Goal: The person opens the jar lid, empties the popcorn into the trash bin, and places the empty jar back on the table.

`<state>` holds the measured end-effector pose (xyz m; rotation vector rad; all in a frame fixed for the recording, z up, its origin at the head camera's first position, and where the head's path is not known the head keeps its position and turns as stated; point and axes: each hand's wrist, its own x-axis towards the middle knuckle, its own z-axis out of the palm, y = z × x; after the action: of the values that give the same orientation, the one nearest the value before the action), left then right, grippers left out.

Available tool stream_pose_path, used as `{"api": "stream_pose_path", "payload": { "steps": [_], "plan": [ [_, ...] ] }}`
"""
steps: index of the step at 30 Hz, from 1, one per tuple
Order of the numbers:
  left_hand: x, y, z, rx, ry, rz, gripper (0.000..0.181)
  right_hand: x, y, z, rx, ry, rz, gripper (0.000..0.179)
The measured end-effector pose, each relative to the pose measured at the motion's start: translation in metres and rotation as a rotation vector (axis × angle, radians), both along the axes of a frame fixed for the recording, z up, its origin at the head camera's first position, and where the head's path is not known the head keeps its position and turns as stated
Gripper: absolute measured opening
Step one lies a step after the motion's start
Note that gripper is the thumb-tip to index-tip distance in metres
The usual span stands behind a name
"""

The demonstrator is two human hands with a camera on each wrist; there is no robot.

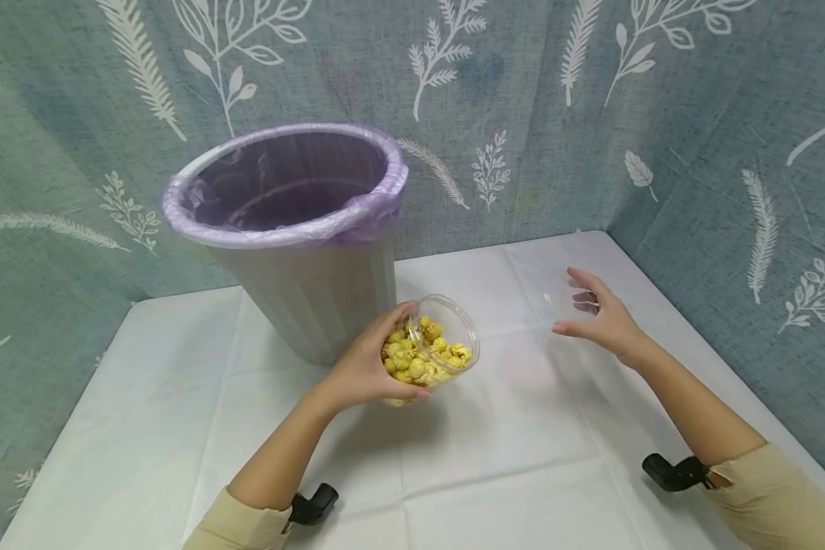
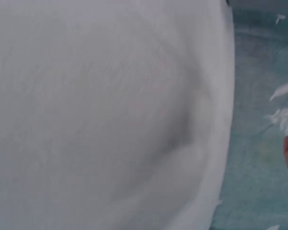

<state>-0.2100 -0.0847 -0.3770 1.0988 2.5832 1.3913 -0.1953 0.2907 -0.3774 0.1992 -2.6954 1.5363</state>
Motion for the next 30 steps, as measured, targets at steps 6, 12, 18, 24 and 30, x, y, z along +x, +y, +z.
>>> {"api": "stream_pose_path", "payload": {
  "steps": [6, 12, 18, 24, 30],
  "plan": [
    [0.0, -0.003, 0.001, -0.028, -0.003, 0.02, 0.114, -0.013, 0.026, -0.017, 0.033, -0.112, -0.014, 0.102],
    [0.002, -0.004, 0.003, -0.039, -0.01, 0.018, 0.114, -0.023, 0.036, -0.028, 0.114, -0.188, -0.023, 0.109],
    [0.002, -0.005, 0.0, -0.05, -0.004, 0.008, 0.114, -0.031, 0.04, -0.046, 0.182, -0.193, -0.039, 0.115],
    [0.001, -0.006, -0.001, -0.06, 0.013, 0.001, 0.114, -0.033, 0.041, -0.06, 0.343, -0.135, -0.051, 0.121],
    [0.002, -0.009, -0.002, -0.057, 0.005, -0.002, 0.115, -0.035, 0.041, -0.067, 0.379, -0.141, -0.047, 0.122]
  ]
}}
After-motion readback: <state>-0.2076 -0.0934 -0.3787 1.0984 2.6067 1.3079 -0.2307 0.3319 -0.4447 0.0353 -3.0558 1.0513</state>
